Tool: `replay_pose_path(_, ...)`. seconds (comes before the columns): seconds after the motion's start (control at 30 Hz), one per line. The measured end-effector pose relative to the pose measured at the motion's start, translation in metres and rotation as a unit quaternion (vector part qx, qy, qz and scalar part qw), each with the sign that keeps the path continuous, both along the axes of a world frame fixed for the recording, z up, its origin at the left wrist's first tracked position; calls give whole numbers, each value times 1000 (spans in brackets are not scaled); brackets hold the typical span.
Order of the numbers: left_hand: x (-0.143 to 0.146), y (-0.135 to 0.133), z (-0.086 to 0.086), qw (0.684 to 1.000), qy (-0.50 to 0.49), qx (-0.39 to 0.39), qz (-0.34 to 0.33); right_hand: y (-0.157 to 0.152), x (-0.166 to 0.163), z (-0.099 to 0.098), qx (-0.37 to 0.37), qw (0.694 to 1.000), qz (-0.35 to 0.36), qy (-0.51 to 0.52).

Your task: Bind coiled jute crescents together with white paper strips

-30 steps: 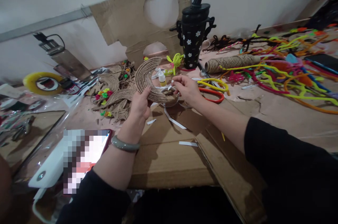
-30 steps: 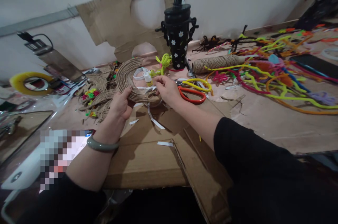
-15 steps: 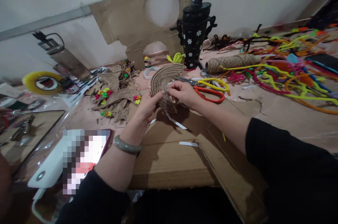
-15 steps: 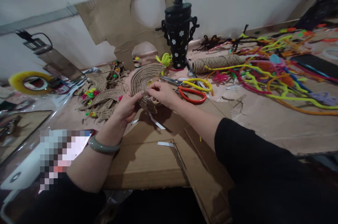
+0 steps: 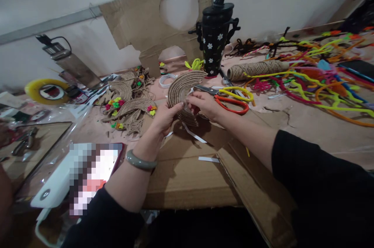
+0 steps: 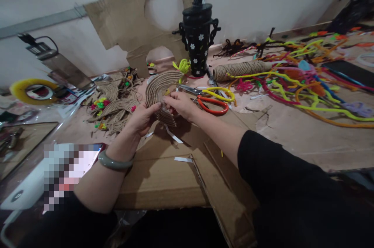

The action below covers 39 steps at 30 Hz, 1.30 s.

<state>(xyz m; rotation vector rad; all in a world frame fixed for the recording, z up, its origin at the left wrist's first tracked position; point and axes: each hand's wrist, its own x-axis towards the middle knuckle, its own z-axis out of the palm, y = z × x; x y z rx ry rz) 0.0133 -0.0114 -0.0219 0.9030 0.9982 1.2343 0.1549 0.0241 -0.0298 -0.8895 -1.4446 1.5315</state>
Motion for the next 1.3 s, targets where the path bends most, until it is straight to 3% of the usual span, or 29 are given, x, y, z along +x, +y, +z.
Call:
replay_pose_path(0.3,0,1,-5,1000,16,-8,-13,3,-2,-5,30,995,-50,-85)
replay_pose_path(0.5,-1,1,-4,1000,12,-15,-24,5,-3,-7,11,997,-47,-52)
replay_pose_path(0.83,-2,3,2,1000,1,-19,17,4,-3,-6,-11,1000,10,14)
replay_pose_path(1.3,-3,2,-2,999,30,3,-25,0,-1,-1,-23,1000,-1,-4)
